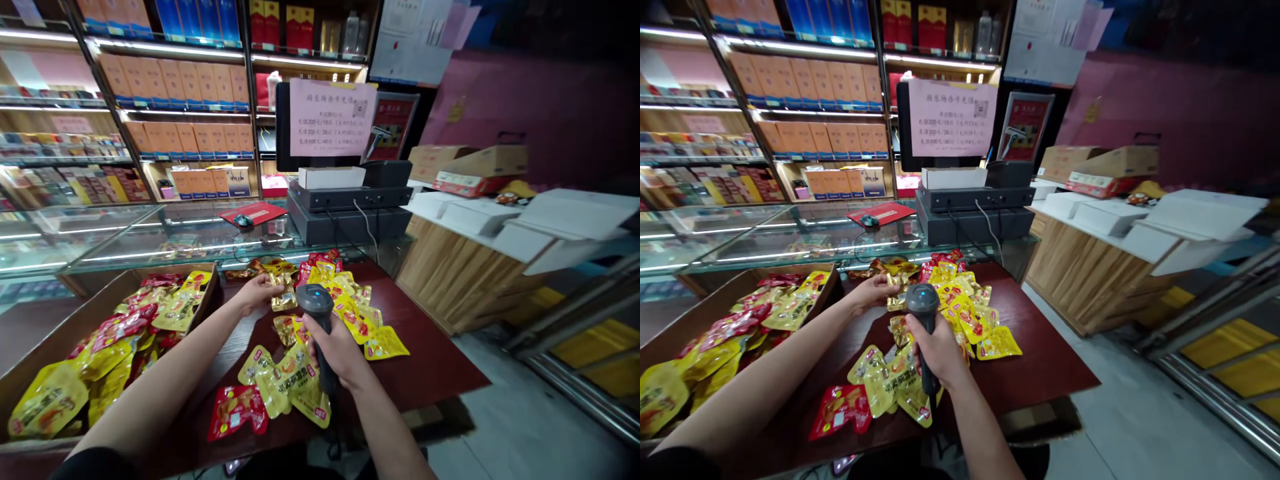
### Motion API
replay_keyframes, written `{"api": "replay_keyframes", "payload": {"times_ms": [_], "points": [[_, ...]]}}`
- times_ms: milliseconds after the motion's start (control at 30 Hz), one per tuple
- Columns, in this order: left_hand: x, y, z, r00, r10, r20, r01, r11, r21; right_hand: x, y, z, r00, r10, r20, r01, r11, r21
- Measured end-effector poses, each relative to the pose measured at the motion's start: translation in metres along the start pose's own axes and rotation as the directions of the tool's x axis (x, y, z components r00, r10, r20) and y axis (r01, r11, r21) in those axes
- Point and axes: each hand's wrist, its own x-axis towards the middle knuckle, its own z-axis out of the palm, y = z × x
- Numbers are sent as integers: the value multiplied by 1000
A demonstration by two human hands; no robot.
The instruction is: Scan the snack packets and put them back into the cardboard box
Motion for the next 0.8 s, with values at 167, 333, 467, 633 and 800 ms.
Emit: {"api": "replay_keyframes", "payload": {"times_ms": [167, 333, 467, 633, 800], "points": [[-12, 11, -3, 992, 10, 124, -4, 999, -52, -4, 8, 3, 1000, -7, -2, 7, 999, -35], [-16, 17, -10, 996, -27, 80, 30, 999, -37, -4, 15, 11, 998, -24, 64, 28, 998, -55], [-16, 17, -12, 997, -40, 71, 44, 998, -50, -2, 19, 20, 997, -17, 72, 22, 998, -61], [-15, 17, -13, 995, -45, 89, 50, 998, -48, -2, 18, 27, 998, -16, 60, 19, 999, -49], [-14, 16, -13, 995, -51, 83, 55, 997, -46, -3, 19, 28, 998, -14, 58, 17, 998, -65]]}}
